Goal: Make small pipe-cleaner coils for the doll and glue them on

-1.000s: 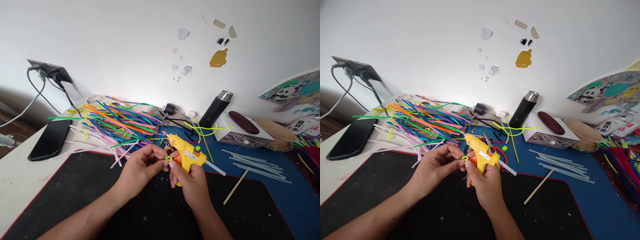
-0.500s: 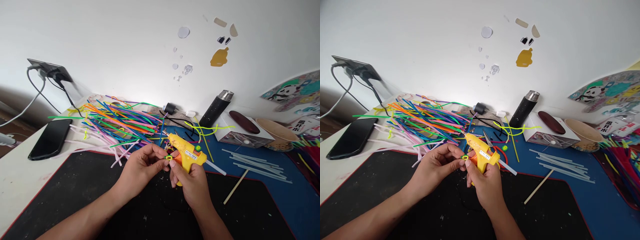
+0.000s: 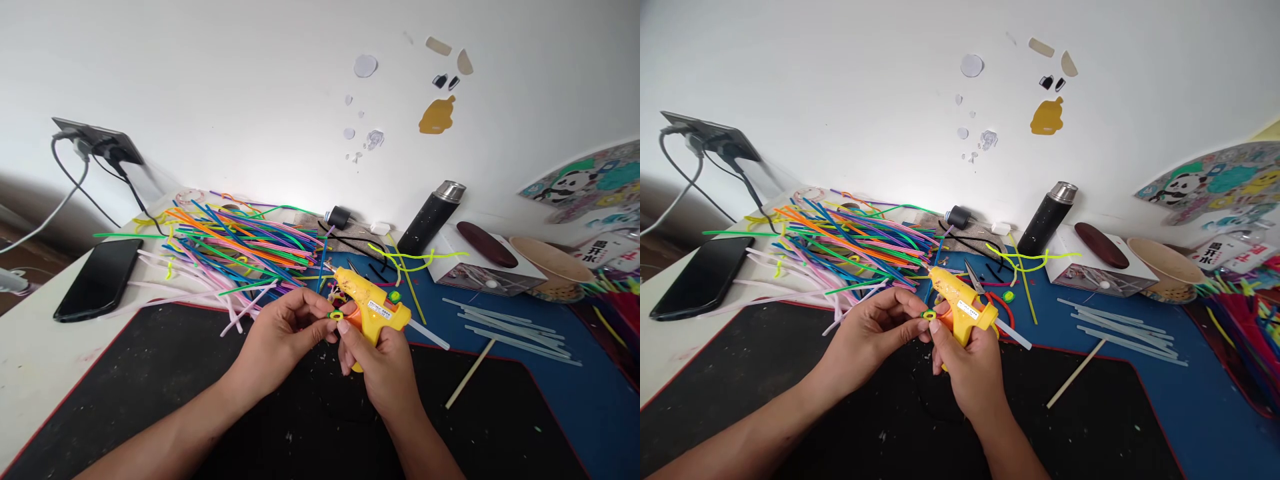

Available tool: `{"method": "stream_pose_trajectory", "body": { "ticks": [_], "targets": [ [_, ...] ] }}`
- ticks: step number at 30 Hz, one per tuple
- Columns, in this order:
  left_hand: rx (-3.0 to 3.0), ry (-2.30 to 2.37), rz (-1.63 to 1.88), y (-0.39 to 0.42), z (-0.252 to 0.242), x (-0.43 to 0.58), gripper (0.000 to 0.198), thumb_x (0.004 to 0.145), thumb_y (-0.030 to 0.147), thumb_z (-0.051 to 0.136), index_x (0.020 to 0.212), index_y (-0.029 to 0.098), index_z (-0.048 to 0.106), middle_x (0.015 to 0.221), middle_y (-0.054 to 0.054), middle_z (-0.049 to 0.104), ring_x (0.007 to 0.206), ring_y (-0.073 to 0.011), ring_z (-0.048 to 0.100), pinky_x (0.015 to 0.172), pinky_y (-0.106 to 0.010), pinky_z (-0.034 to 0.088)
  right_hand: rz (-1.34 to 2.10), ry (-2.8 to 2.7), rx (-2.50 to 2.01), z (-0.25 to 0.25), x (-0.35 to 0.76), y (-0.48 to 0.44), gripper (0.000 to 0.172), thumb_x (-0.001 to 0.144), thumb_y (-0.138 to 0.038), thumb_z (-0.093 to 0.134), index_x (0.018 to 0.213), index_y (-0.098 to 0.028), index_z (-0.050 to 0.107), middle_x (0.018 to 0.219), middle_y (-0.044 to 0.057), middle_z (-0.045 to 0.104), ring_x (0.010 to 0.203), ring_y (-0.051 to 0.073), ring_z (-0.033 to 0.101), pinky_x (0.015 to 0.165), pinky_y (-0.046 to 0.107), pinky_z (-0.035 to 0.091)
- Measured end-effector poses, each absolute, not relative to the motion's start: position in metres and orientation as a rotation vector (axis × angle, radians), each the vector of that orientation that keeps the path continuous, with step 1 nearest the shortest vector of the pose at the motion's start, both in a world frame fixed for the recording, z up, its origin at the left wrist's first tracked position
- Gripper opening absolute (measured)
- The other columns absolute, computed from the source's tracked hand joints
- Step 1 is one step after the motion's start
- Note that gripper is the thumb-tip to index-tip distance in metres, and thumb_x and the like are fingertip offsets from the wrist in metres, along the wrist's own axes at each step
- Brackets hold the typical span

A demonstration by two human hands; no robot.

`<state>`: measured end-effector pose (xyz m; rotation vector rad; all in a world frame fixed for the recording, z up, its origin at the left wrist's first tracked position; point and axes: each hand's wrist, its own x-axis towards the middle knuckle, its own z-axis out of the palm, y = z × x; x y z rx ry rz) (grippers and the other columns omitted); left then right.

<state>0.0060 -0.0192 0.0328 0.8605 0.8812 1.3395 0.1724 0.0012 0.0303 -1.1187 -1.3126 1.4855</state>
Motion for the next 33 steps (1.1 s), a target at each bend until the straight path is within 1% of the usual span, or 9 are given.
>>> {"method": "stream_pose_trajectory", "body": {
  "ticks": [6, 10, 16, 20, 25, 33],
  "targets": [
    [0.864, 0.877, 1.336, -0.019, 0.034, 0.006, 0.028, 0.083, 0.032, 0.093, 0.092, 0.015, 0.072, 0.082, -0.002, 0.076, 0.075, -0.0135, 0.073, 0.074, -0.024, 0.060, 1.512, -1.287, -1.102, 0.032, 0.172, 0.001, 0.040, 0.089, -0.054, 0.079, 0.104, -0.019, 0.065, 0.051, -0.008, 0.054, 0.042, 0.013, 0.053, 0.044, 0.026, 0.051],
    [0.861, 0.876, 1.337, -0.020, 0.033, 0.006, 0.029, 0.083, 0.033, 0.093, 0.092, 0.015, 0.072, 0.083, -0.001, 0.076, 0.075, -0.0131, 0.073, 0.074, -0.024, 0.060, 1.514, -1.291, -1.105, 0.033, 0.172, 0.001, 0.038, 0.089, -0.053, 0.079, 0.101, -0.020, 0.065, 0.052, -0.007, 0.055, 0.042, 0.013, 0.053, 0.044, 0.027, 0.051],
    [0.885, 0.868, 1.302, -0.018, 0.032, 0.004, 0.028, 0.083, 0.031, 0.092, 0.093, 0.015, 0.072, 0.084, -0.001, 0.076, 0.077, -0.0125, 0.073, 0.076, -0.023, 0.059, 1.494, -1.301, -1.113, 0.032, 0.171, 0.001, 0.034, 0.089, -0.048, 0.077, 0.105, -0.020, 0.066, 0.052, -0.006, 0.056, 0.043, 0.014, 0.054, 0.044, 0.027, 0.050],
    [0.893, 0.844, 1.277, -0.015, 0.034, 0.000, 0.027, 0.084, 0.032, 0.092, 0.093, 0.015, 0.073, 0.084, -0.001, 0.075, 0.075, -0.0122, 0.072, 0.075, -0.023, 0.058, 1.492, -1.320, -1.125, 0.030, 0.173, 0.001, 0.034, 0.090, -0.049, 0.076, 0.104, -0.020, 0.067, 0.051, -0.006, 0.056, 0.043, 0.014, 0.055, 0.044, 0.027, 0.050],
    [0.854, 0.831, 1.251, -0.012, 0.035, -0.003, 0.026, 0.084, 0.034, 0.091, 0.092, 0.015, 0.075, 0.083, -0.001, 0.074, 0.074, -0.0135, 0.073, 0.075, -0.026, 0.057, 1.489, -1.351, -1.159, 0.028, 0.177, 0.001, 0.034, 0.094, -0.048, 0.074, 0.109, -0.019, 0.069, 0.053, -0.005, 0.058, 0.047, 0.016, 0.059, 0.048, 0.028, 0.053],
    [0.707, 0.827, 1.207, -0.010, 0.033, -0.004, 0.028, 0.075, 0.031, 0.097, 0.083, 0.014, 0.077, 0.075, -0.001, 0.073, 0.067, -0.0118, 0.067, 0.070, -0.023, 0.051, 1.500, -1.297, -1.145, 0.021, 0.173, 0.000, 0.041, 0.090, -0.055, 0.078, 0.105, -0.018, 0.070, 0.050, -0.007, 0.054, 0.042, 0.013, 0.053, 0.044, 0.024, 0.049]
  ]
}}
